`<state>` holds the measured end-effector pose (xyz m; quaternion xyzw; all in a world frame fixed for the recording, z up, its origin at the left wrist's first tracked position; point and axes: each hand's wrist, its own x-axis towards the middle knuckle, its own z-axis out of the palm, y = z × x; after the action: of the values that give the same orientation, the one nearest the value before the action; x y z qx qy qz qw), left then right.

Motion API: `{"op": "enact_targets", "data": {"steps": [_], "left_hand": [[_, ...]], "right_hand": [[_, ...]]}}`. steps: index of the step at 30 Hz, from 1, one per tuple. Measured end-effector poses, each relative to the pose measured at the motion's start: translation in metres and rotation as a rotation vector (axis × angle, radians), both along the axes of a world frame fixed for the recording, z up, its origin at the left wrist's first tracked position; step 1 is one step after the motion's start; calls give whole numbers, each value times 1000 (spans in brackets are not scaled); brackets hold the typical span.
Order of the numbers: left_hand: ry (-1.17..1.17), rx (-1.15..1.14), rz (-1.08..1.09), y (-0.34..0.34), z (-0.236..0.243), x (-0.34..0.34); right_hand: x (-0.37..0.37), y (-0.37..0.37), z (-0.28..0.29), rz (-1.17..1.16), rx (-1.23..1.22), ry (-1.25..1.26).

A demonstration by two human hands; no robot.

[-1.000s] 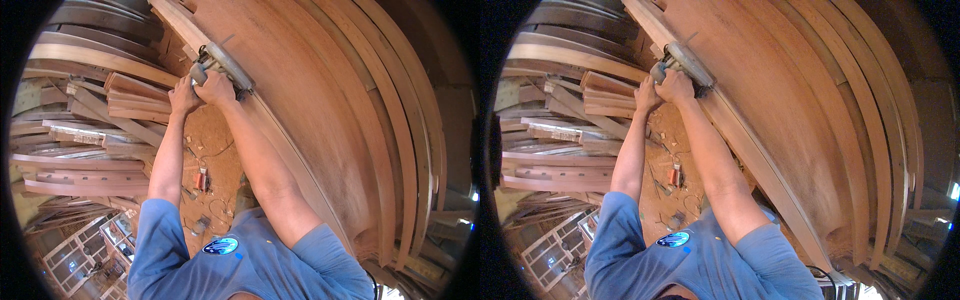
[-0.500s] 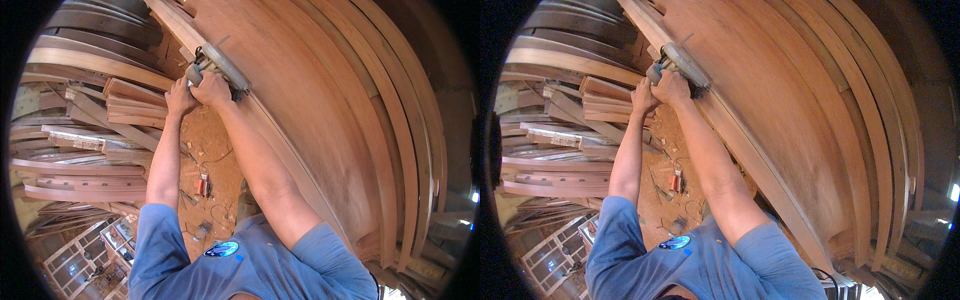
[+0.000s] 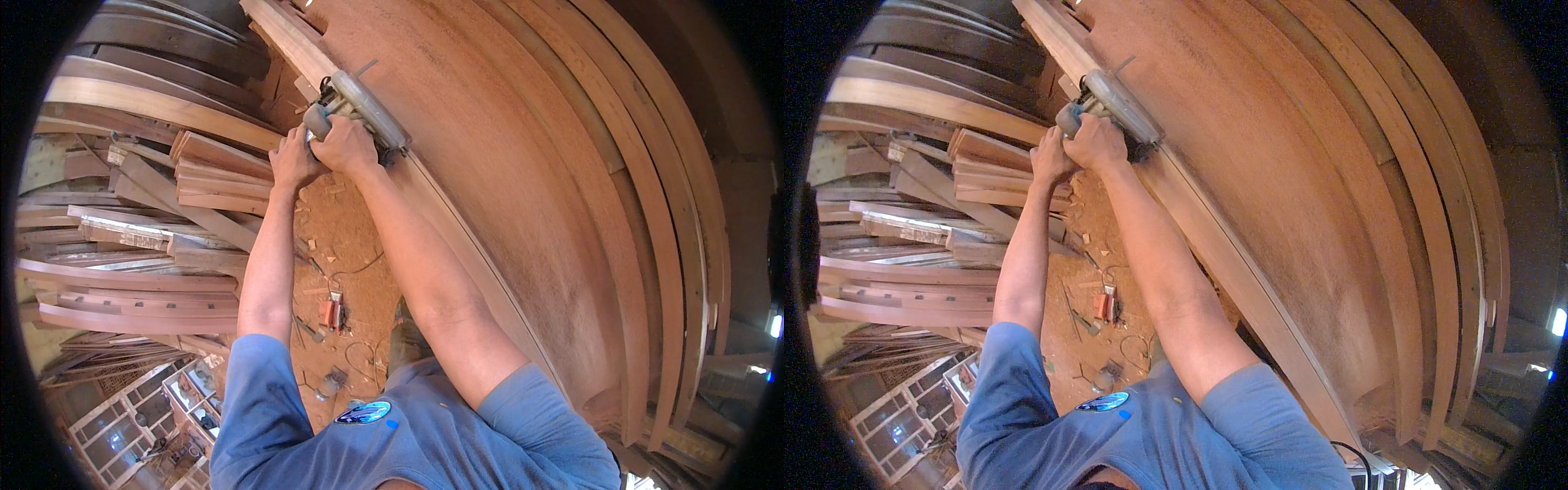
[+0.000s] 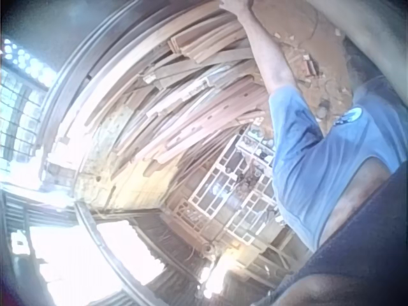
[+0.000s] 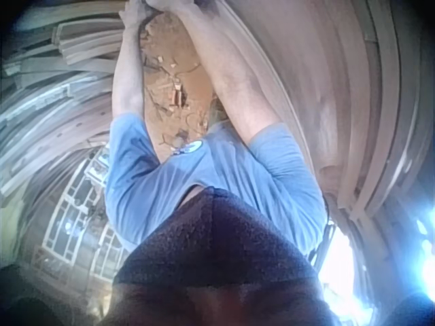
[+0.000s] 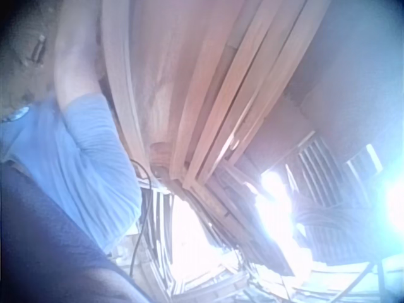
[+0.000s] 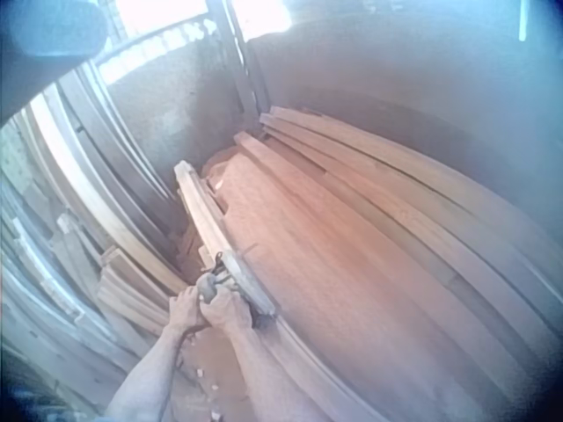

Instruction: The person uses an electric planer to smooth the surface of a long wooden plank. After setting the planer aside, they pick up a circular saw and cut the plank into smaller sections.

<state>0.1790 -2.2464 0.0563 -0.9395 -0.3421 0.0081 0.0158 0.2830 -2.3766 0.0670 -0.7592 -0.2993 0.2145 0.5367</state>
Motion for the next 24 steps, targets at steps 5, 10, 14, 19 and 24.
{"op": "enact_targets", "data": {"steps": [5,10,14,19,24], "left_hand": [[5,-5,-6,-8,3,1],[-18,2,-29,-8,7,0],[-67,8,-52,-9,5,-2],[-6,32,-19,-8,6,-1],[3,26,-6,-11,9,-1]], "right_hand": [[0,-1,-4,-7,-3,-4],[1,-2,0,36,-8,-8],[1,0,-3,38,-21,-8],[0,-4,0,48,-15,13],[-2,-7,3,38,0,0]]}}
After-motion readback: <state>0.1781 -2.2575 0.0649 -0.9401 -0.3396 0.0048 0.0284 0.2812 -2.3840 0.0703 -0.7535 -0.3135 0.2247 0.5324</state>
